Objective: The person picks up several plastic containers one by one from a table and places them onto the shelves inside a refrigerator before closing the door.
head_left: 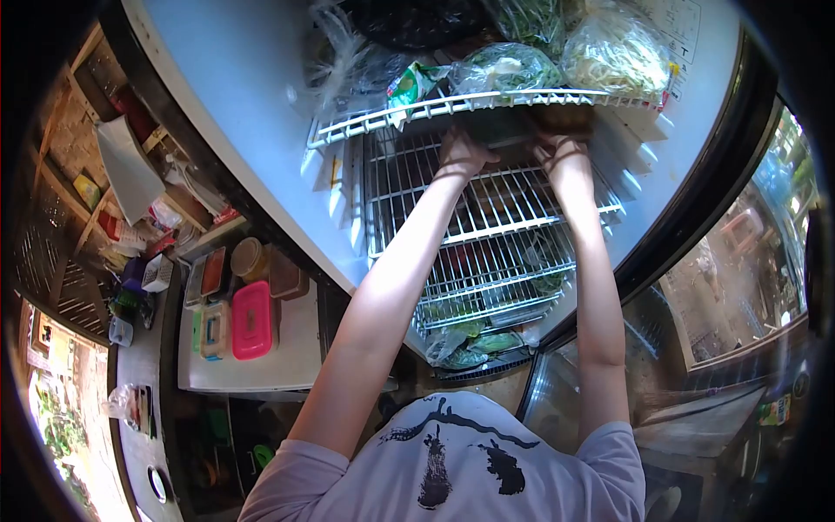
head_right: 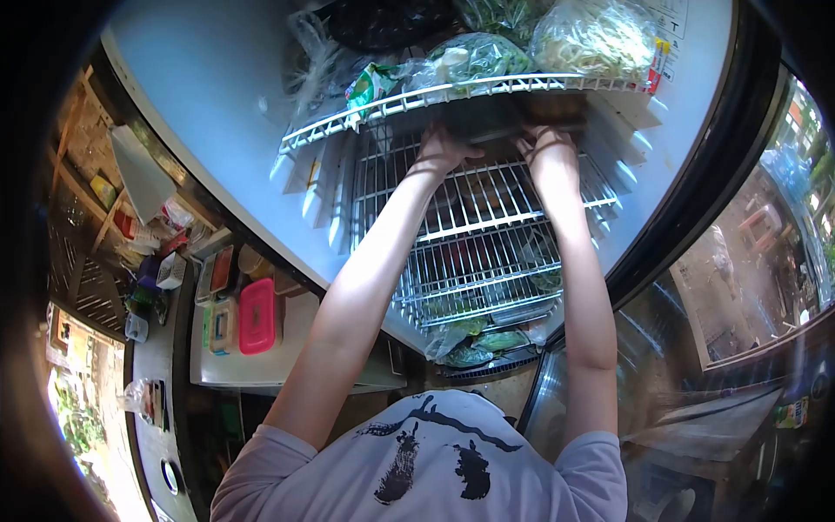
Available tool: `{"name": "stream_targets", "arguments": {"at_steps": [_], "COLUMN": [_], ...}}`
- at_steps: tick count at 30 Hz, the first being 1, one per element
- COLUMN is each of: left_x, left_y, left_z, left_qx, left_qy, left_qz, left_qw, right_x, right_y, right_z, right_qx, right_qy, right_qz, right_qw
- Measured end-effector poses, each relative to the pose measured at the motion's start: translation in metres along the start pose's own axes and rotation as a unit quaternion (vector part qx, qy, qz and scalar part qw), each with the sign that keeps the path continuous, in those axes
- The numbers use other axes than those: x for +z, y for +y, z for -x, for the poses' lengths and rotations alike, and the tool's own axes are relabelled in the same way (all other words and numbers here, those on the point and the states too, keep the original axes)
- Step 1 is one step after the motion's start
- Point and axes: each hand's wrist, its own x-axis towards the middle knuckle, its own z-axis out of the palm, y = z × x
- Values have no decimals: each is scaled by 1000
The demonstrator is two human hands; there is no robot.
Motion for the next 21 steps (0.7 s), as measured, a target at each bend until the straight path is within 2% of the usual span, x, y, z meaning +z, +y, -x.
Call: {"name": "stream_targets", "arguments": {"at_steps": [1, 2, 3, 4, 5, 6, 7, 8, 9, 12, 13, 17, 19, 21], "left_x": [0, -2, -6, -17, -15, -8, -7, -3, -4, 12, 13, 24, 34, -3], "left_y": [-4, -8, -13, -15, -19, -25, -25, -23, -20, -22, -18, -17, -16, 10], "left_z": [-3, -5, -4, -2, -2, -1, 2, 5, 4, 2, 3, 3, -6, 6], "left_qx": [-6, -35, -62, -68, -71, -74, -79, -80, -83, -115, -124, -39, -72, -87], "left_qy": [1, -33, -66, -94, -93, -83, -72, -42, -36, -8, -1, 51, 16, -4], "left_qz": [1, 92, 183, 274, 273, 288, 304, 294, 294, 129, 127, 175, 194, 232], "left_qw": [1000, 995, 979, 955, 955, 951, 947, 952, 951, 985, 984, 983, 978, 969], "right_x": [9, 22, 13, -11, -31, -40, -33, -22, -20, -27, -24, -19, -18, -15], "right_y": [14, 28, 13, -19, -48, -65, -52, -30, -34, -37, -29, -21, -19, -16], "right_z": [-4, -10, -9, -9, -12, -15, -12, -12, -14, -5, -4, -5, 0, 3], "right_qx": [-6, 14, 12, -11, -33, 13, 12, -7, -27, -56, -72, -130, -122, -94], "right_qy": [3, 11, 6, -58, -120, -182, -185, -146, -105, -61, -42, -42, -39, -51], "right_qz": [-39, -87, -89, 43, 175, 176, 176, 172, 167, 232, 253, 295, 312, 356], "right_qw": [999, 996, 996, 997, 977, 967, 967, 974, 980, 969, 964, 946, 941, 928]}}
